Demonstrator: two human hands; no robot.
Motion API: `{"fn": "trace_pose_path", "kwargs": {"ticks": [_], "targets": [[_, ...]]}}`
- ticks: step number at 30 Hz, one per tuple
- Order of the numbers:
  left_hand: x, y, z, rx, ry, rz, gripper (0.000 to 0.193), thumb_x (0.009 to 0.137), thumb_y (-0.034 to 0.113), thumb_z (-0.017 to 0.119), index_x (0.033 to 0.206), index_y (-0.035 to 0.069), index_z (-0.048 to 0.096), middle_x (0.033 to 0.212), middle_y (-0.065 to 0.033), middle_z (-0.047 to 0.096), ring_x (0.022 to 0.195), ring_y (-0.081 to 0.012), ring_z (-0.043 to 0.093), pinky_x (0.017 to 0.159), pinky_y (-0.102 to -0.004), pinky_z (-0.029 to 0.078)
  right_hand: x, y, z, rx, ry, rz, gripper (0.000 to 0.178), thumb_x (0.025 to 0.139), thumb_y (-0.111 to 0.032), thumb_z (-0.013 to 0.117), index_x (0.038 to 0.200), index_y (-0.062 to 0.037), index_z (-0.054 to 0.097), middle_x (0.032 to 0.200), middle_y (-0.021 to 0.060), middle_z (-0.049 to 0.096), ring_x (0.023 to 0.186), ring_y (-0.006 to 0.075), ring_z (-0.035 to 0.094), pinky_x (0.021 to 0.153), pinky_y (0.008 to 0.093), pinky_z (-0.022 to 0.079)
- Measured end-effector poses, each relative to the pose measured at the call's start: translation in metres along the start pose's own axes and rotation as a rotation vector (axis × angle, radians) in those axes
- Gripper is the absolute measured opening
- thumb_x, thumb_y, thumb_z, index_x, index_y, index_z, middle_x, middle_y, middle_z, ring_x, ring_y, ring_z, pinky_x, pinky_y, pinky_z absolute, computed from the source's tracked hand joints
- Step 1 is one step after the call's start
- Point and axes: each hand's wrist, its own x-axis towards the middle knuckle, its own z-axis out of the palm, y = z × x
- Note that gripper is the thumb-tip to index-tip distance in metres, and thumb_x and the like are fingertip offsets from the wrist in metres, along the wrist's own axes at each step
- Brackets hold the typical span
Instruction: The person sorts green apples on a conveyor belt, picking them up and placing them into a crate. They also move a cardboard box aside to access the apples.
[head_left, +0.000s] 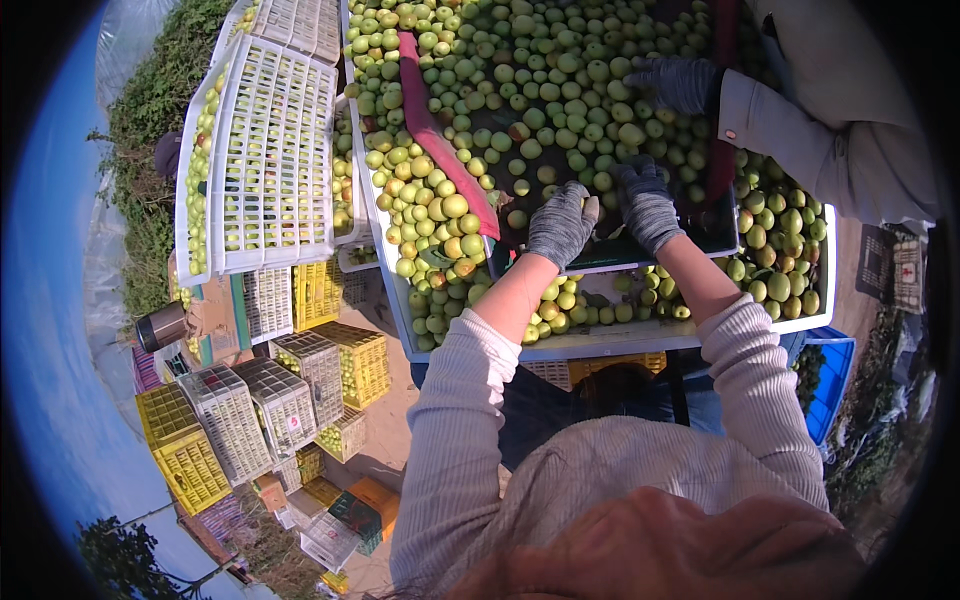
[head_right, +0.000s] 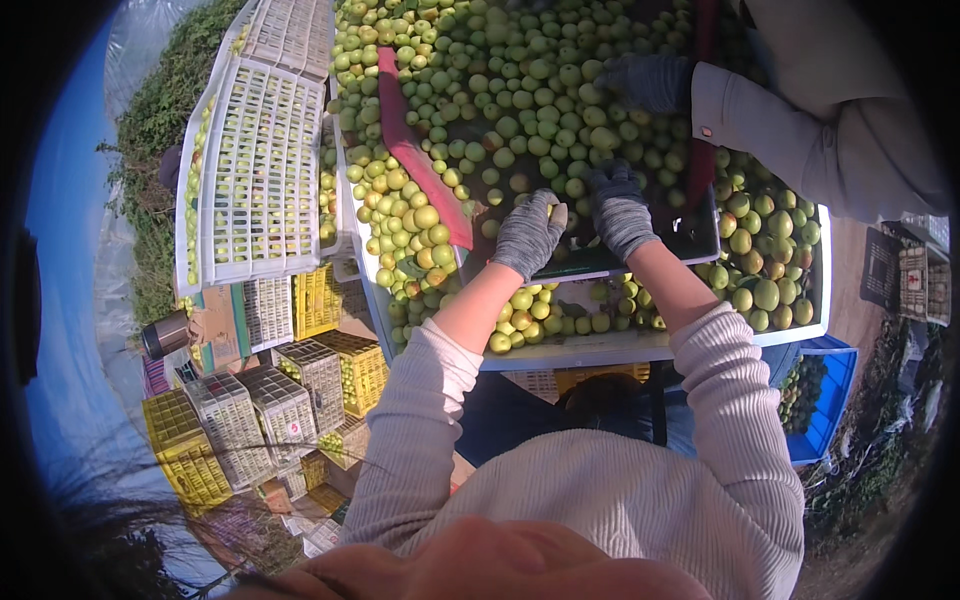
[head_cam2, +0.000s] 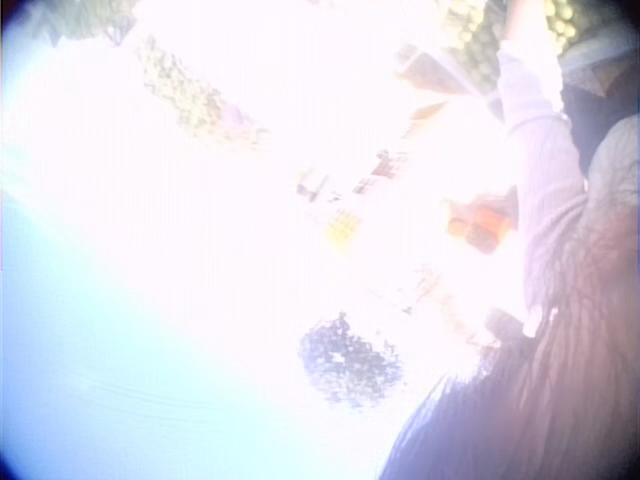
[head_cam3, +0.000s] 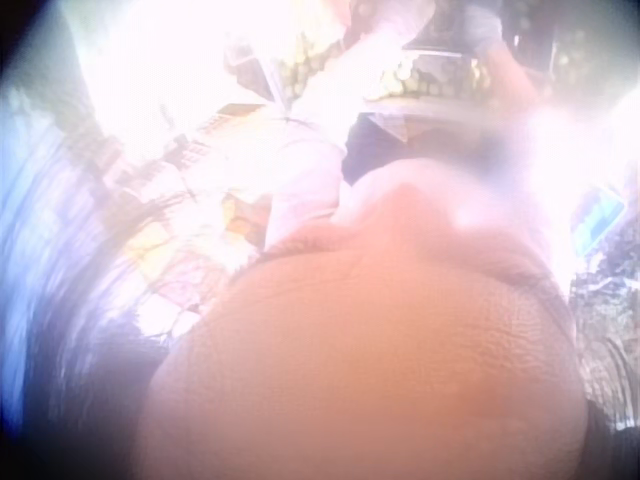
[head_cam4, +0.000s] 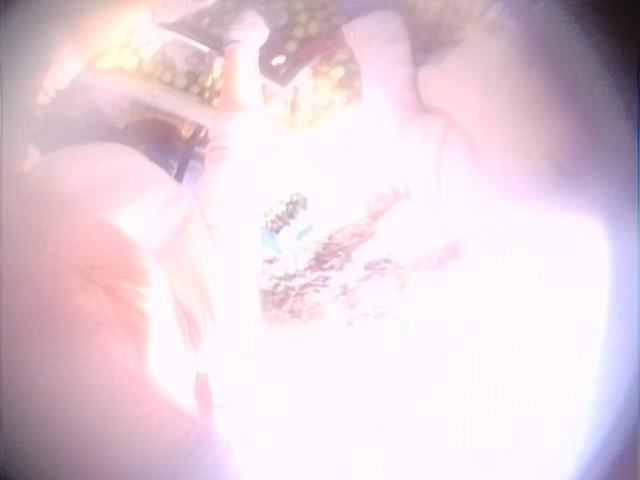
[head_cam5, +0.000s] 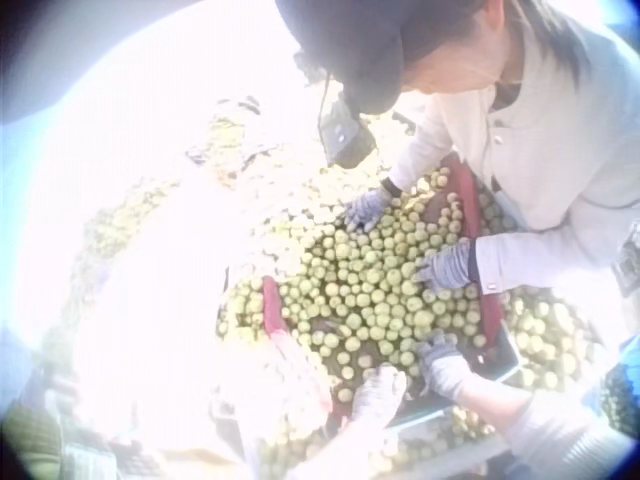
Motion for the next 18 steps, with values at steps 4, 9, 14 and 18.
{"fn": "trace_pose_path", "kwargs": {"ticks": [4, 9, 14, 18], "targets": [[-0.013, -0.001, -0.003, 0.096, -0.083, -0.009, 0.031, 0.102, 0.031, 0.050, 0.105, 0.003, 0.062, 0.092, -0.0222, 0.070, 0.094, -0.0415, 0.067, 0.085, -0.0514, 0.052, -0.002, -0.004, -0.006, 0.055, 0.021, -0.121, 0.054, 0.080, -0.014, 0.069, 0.133, -0.0158, 0.061, 0.141, 0.0161, 0.053, 0.124, 0.0386, 0.055, 0.106, 0.0509, 0.045], [-0.038, 0.014, -0.007, 0.024, -0.450, 0.091, 0.059, 0.100, 0.051, 0.051, 0.130, 0.001, 0.060, 0.131, -0.0229, 0.059, 0.126, -0.0363, 0.055, 0.108, -0.0426, 0.043, -0.011, -0.016, -0.021, -0.136, 0.013, -0.173, 0.063, 0.082, -0.026, 0.072, 0.142, -0.0188, 0.055, 0.154, 0.0111, 0.044, 0.141, 0.0418, 0.038, 0.117, 0.0541, 0.033], [-0.035, 0.030, -0.006, 0.234, -0.612, 0.123, 0.085, 0.090, 0.069, 0.055, 0.139, -0.001, 0.053, 0.138, -0.0253, 0.054, 0.132, -0.0387, 0.051, 0.111, -0.0442, 0.041, -0.017, -0.013, -0.030, -0.125, -0.174, -0.291, 0.064, 0.085, -0.027, 0.070, 0.146, -0.0222, 0.052, 0.157, 0.0086, 0.041, 0.144, 0.0421, 0.035, 0.118, 0.0549, 0.031], [-0.023, 0.031, -0.003, 0.333, -0.791, 0.017, 0.086, 0.090, 0.069, 0.055, 0.137, -0.003, 0.054, 0.142, -0.0262, 0.053, 0.129, -0.0385, 0.054, 0.108, -0.0473, 0.045, -0.026, -0.013, -0.032, 0.021, -0.276, -0.131, 0.051, 0.087, -0.025, 0.067, 0.137, -0.0162, 0.060, 0.154, 0.0113, 0.044, 0.135, 0.0367, 0.048, 0.110, 0.0464, 0.043]]}}
